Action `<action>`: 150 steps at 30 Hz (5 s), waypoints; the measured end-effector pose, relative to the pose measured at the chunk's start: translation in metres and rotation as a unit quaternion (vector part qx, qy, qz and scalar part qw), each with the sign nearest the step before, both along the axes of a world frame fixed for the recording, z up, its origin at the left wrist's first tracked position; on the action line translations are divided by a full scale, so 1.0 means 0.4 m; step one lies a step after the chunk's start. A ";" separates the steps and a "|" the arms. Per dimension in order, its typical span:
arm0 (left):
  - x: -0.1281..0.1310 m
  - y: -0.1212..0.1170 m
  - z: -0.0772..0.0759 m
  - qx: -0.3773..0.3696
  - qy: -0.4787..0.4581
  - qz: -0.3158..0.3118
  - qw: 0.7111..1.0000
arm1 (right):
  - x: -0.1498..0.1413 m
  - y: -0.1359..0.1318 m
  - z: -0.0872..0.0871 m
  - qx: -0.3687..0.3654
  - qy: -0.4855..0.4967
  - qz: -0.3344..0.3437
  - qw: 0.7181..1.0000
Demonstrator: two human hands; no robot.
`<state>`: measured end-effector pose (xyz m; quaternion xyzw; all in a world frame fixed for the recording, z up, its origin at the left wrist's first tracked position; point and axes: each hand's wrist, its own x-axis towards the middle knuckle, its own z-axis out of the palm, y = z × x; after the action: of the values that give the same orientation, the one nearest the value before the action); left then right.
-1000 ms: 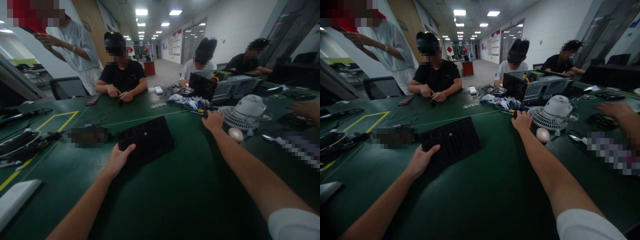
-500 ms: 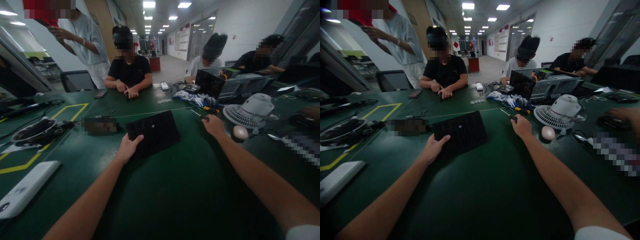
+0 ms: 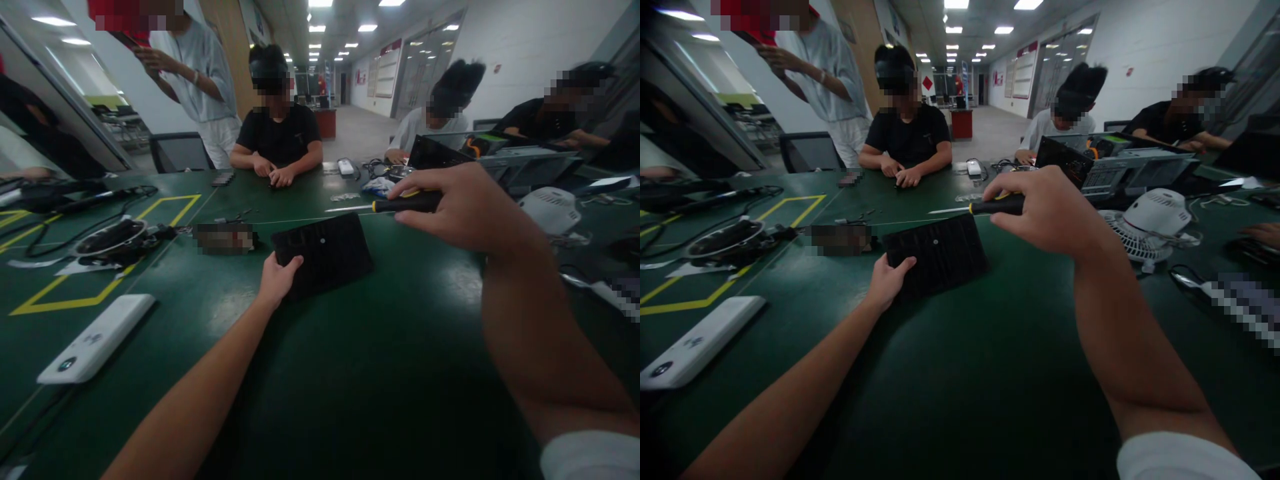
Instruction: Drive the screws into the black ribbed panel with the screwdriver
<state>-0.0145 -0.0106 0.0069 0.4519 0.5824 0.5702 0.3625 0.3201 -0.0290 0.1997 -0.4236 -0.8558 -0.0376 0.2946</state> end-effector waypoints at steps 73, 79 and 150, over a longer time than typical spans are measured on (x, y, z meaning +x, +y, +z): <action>-0.022 0.011 -0.002 -0.044 -0.013 0.005 0.999 | -0.140 0.026 -0.080 -0.139 -0.143 -0.113 0.973; 0.003 0.053 0.012 -0.052 -0.027 -0.031 0.998 | -0.055 0.031 -0.063 -0.100 -0.074 -0.098 0.987; 0.047 0.075 -0.011 -0.017 -0.020 -0.027 0.999 | -0.039 0.061 -0.085 -0.072 -0.065 -0.156 0.983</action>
<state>0.0043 0.0192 0.0025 0.4497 0.5723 0.5589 0.3972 0.3044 -0.0046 0.1658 -0.5687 -0.7970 -0.0484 0.1977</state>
